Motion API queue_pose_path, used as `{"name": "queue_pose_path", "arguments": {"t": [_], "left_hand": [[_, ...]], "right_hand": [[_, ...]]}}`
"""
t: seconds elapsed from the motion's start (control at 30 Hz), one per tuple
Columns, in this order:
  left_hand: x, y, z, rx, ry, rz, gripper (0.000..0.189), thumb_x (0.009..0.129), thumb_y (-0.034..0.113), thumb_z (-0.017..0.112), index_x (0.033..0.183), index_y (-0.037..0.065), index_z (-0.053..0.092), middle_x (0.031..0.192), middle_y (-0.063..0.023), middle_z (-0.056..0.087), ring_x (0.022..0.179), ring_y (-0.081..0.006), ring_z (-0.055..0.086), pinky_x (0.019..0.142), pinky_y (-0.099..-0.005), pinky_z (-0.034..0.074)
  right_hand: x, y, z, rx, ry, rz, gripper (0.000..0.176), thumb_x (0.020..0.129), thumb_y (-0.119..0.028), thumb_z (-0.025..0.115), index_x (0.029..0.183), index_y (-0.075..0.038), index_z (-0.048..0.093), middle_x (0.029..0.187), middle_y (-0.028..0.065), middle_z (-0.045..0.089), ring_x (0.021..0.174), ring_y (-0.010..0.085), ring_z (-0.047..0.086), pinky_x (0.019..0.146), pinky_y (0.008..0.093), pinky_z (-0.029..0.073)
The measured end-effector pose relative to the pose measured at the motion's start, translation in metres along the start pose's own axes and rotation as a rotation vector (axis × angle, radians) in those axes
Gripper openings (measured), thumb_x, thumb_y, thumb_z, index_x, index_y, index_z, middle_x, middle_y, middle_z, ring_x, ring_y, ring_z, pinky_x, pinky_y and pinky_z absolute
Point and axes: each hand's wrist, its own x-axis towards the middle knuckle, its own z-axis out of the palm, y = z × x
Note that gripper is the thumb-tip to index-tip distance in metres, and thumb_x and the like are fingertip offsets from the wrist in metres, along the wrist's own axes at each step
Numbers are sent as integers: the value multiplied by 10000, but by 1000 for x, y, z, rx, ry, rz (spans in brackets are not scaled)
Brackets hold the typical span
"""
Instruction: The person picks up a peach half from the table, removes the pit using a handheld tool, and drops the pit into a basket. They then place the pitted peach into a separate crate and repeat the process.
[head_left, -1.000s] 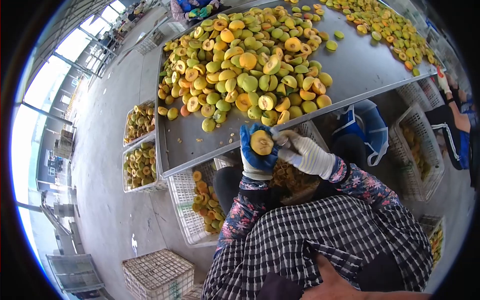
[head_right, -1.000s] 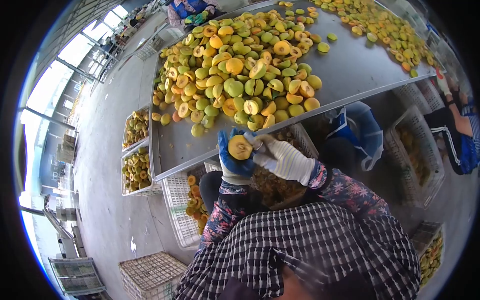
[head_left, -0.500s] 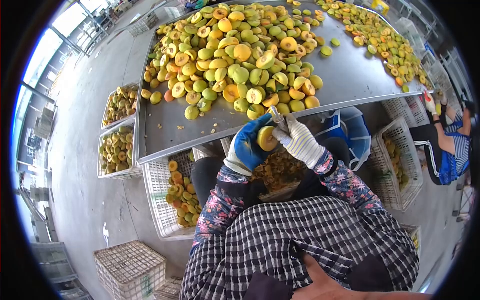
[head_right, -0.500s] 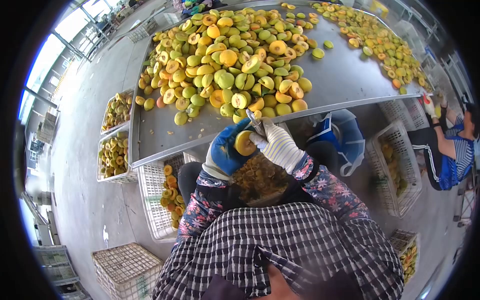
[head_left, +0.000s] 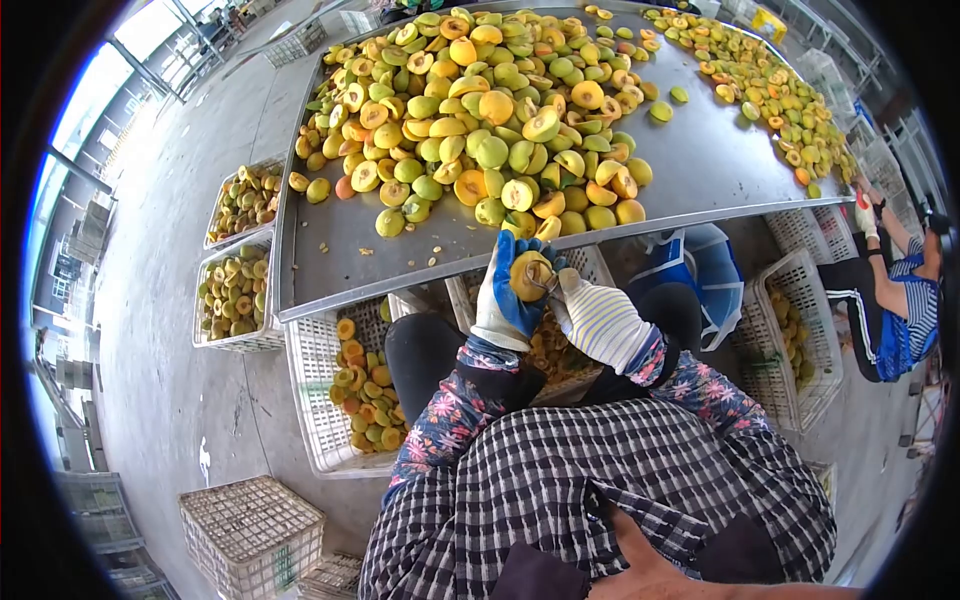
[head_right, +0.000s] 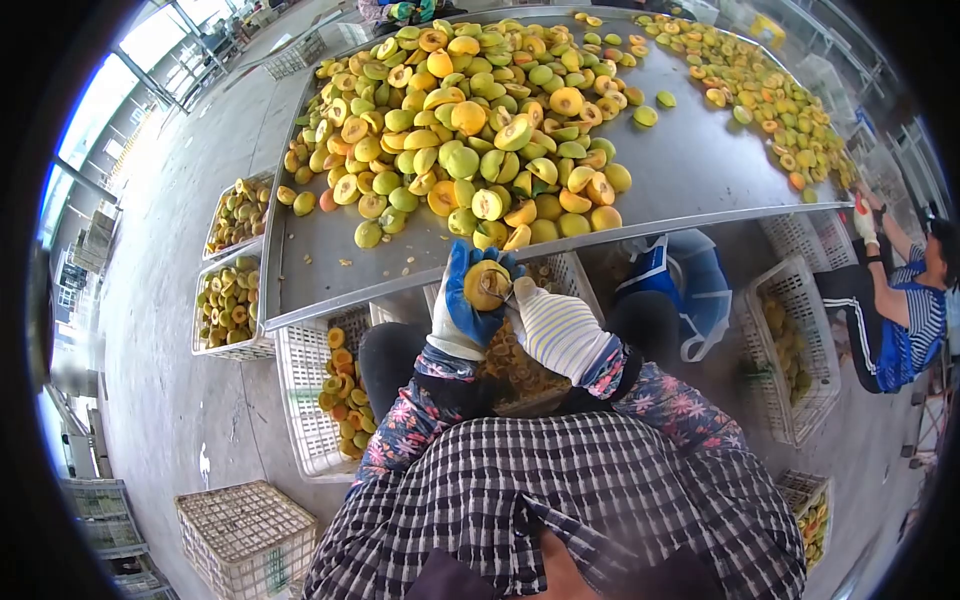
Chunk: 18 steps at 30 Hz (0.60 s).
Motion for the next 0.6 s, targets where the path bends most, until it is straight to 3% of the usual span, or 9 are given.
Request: {"name": "queue_pose_path", "arguments": {"t": [0.23, 0.33, 0.4, 0.47, 0.5, 0.6], "left_hand": [[-8, -8, -1, 64, -18, 162, 337, 1016, 347, 463, 1112, 33, 541, 1035, -131, 600, 1062, -312, 579, 1046, -508, 430], [-8, -12, -9, 686, -273, 379, 326, 1023, 335, 444, 1137, 43, 534, 1048, -118, 603, 1111, -287, 554, 1061, -496, 417], [-13, -1, 1, 625, -142, 209, 304, 1022, 316, 452, 1133, 46, 535, 1041, -105, 610, 1101, -280, 559, 1052, -488, 426], [-7, -3, -7, 703, -80, 224, 261, 1008, 218, 463, 1185, 31, 503, 1073, -101, 604, 1087, -256, 577, 1017, -438, 455], [5, -10, -35, 813, -85, 329, 270, 994, 129, 471, 1239, 16, 471, 1108, -103, 595, 1078, -237, 594, 986, -392, 479], [-3, 2, -16, 621, -172, 302, 311, 970, 1, 478, 1281, 6, 459, 1163, -112, 587, 1077, -218, 594, 965, -341, 495]], "right_hand": [[-2, -5, 3, 96, -30, -48, 287, 884, -161, 525, 1071, 48, 465, 743, 226, 635, 681, 401, 638, 594, 492, 507], [0, 7, 9, 16, -80, -110, 329, 873, -163, 535, 1099, 63, 456, 727, 219, 630, 680, 402, 635, 584, 488, 505], [1, 10, 10, 10, -133, -80, 338, 872, -165, 550, 1109, 52, 446, 731, 212, 613, 659, 408, 614, 565, 486, 489], [0, 14, 10, 64, -134, -96, 344, 870, -166, 558, 1113, 47, 440, 732, 205, 606, 649, 408, 605, 557, 483, 481], [0, 18, 14, 122, -107, -134, 344, 869, -165, 559, 1113, 46, 439, 731, 201, 608, 650, 406, 606, 560, 482, 481], [5, 18, 38, 259, -41, -139, 356, 867, -161, 567, 1119, 46, 428, 718, 205, 608, 659, 415, 608, 587, 479, 487]]}}
